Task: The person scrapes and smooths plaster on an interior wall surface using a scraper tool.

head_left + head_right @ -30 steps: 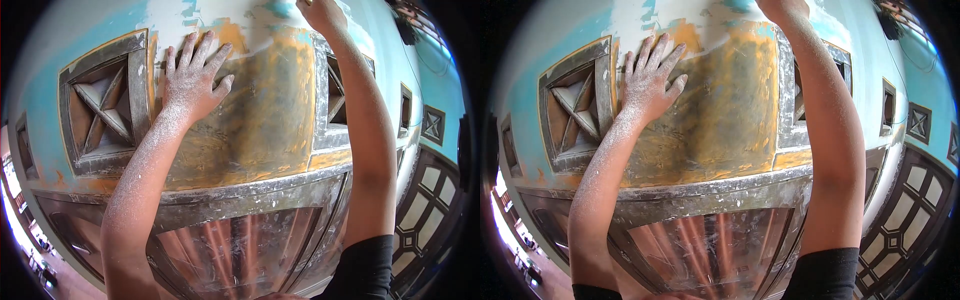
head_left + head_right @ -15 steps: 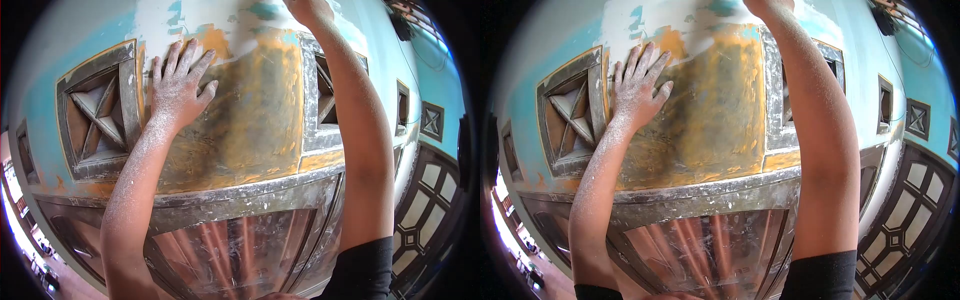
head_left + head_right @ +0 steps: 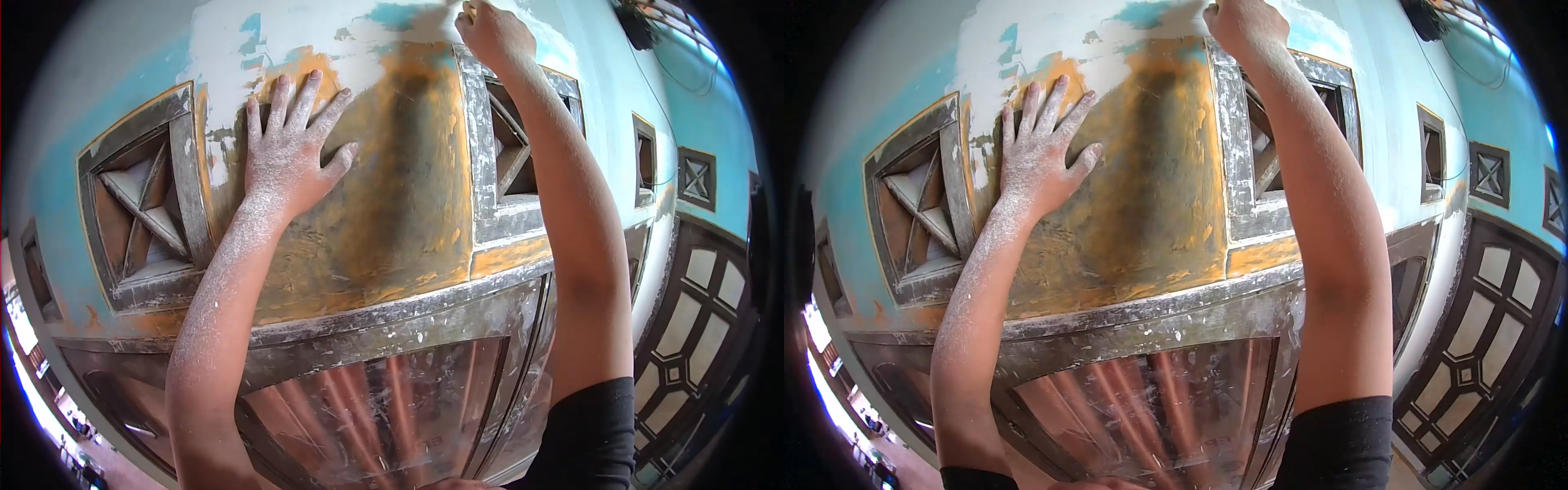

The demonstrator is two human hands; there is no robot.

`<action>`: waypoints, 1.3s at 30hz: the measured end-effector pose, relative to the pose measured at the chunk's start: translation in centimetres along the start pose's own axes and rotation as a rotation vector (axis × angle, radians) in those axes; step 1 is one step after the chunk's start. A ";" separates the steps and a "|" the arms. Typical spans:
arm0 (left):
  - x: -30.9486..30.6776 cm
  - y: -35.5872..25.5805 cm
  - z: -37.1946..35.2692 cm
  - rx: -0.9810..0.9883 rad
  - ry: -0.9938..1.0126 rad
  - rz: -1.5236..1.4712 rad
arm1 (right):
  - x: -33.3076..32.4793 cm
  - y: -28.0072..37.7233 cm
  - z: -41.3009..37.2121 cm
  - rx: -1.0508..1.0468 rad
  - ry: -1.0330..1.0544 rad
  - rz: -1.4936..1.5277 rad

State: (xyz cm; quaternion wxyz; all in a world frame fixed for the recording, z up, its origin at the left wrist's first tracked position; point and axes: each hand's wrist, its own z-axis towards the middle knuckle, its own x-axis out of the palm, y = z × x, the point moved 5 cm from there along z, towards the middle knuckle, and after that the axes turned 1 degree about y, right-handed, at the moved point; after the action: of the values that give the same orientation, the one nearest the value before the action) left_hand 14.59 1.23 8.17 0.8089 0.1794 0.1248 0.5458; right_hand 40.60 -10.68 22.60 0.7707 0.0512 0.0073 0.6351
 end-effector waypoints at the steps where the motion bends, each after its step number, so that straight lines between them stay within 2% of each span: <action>1: 0.0 0.1 -0.2 0.008 -0.002 -0.005 | 0.2 -0.7 -0.2 0.004 -0.001 -0.005; 6: 0.1 0.2 0.0 0.003 -0.022 0.003 | 0.2 -3.8 1.9 0.065 -0.088 -0.046; 11: 0.4 0.2 0.1 -0.001 -0.047 -0.002 | -2.1 -3.1 -1.7 0.025 -0.005 0.000; 14: 0.6 0.5 0.2 -0.012 -0.059 0.016 | -1.7 -4.3 -1.0 0.003 -0.046 0.005; 18: 0.7 0.4 0.1 -0.008 -0.039 0.035 | -1.0 -4.5 0.5 0.080 0.000 0.001; 19: 0.7 0.3 0.1 -0.011 -0.037 0.037 | -1.2 -4.4 -0.2 0.015 -0.025 -0.019; 23: 0.3 0.2 0.0 0.001 -0.021 0.040 | -1.9 -5.3 -3.2 0.073 0.017 -0.021; 28: 0.8 2.6 3.8 0.058 0.016 0.121 | -1.3 -8.2 -0.2 0.004 -0.054 0.002; 30: 1.0 3.6 6.1 0.073 -0.032 0.149 | 0.7 -9.9 0.0 -0.053 -0.084 -0.170; 33: 1.7 3.9 8.1 0.062 -0.059 0.189 | 0.9 -10.3 -3.0 0.001 -0.026 -0.159; 36: 1.6 3.7 8.3 0.046 -0.059 0.250 | 1.0 -11.0 -2.3 0.016 0.001 -0.147; 39: 1.7 3.9 8.2 0.052 -0.070 0.269 | 1.0 -10.9 -1.4 -0.051 -0.088 -0.070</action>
State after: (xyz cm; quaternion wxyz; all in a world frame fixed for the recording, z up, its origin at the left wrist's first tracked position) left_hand 15.23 2.89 17.24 0.7272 0.2344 0.0855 0.6394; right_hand 51.39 -11.64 20.32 0.7930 0.0591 -0.0409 0.6050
